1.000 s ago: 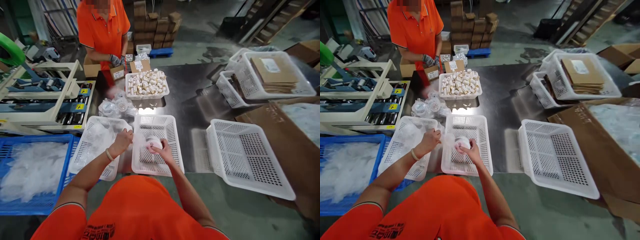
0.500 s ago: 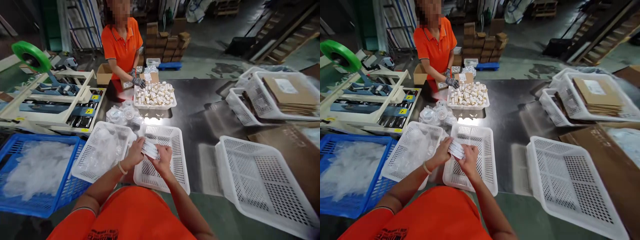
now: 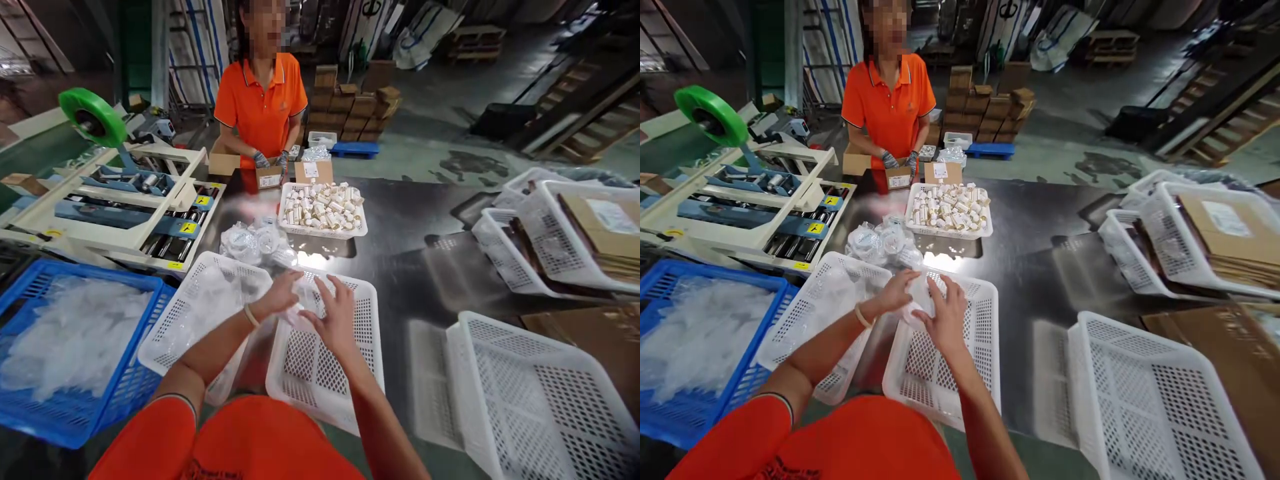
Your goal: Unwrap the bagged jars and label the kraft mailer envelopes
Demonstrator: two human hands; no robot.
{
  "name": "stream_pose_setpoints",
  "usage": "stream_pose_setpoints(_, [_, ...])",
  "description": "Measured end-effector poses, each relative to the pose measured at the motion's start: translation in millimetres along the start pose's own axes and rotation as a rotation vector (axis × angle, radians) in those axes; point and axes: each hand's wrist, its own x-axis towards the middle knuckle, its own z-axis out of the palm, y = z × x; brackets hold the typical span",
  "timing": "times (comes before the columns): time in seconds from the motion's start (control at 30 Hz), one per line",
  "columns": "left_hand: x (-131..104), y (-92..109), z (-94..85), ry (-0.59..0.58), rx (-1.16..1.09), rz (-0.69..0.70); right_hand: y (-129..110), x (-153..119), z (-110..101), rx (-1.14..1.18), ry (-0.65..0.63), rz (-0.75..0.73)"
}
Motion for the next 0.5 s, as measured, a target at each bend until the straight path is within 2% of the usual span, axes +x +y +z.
stream_pose_setpoints(0.07, [29, -13, -36.4, 0.070, 0.031, -0.029, 20, -10, -4, 0.095, 0.189, 0.013])
stream_pose_setpoints(0.1, [44, -21, -57.1, 0.115, 0.051, -0.044, 31, -19, -3, 0.132, 0.228, 0.056])
stream_pose_setpoints(0.2, [90, -47, -117.9, 0.256, 0.138, -0.088, 65, -63, 5, 0.178, 0.179, 0.278])
stream_pose_setpoints(0.27, [118, -65, -146.5, 0.342, 0.221, -0.117, 86, -104, 11, 0.128, 0.122, 0.449])
stream_pose_setpoints(0.3, [129, -73, -154.6, 0.366, 0.262, -0.138, 95, -125, 13, 0.083, 0.102, 0.534])
stream_pose_setpoints(0.37, [145, -88, -157.8, 0.346, 0.314, -0.153, 107, -167, 13, -0.004, 0.067, 0.699])
stream_pose_setpoints(0.43, [151, -102, -148.3, 0.277, 0.339, -0.171, 108, -202, 11, -0.026, 0.043, 0.864])
stream_pose_setpoints(0.5, [153, -120, -134.5, 0.221, 0.364, -0.214, 100, -223, 8, 0.033, 0.030, 1.039])
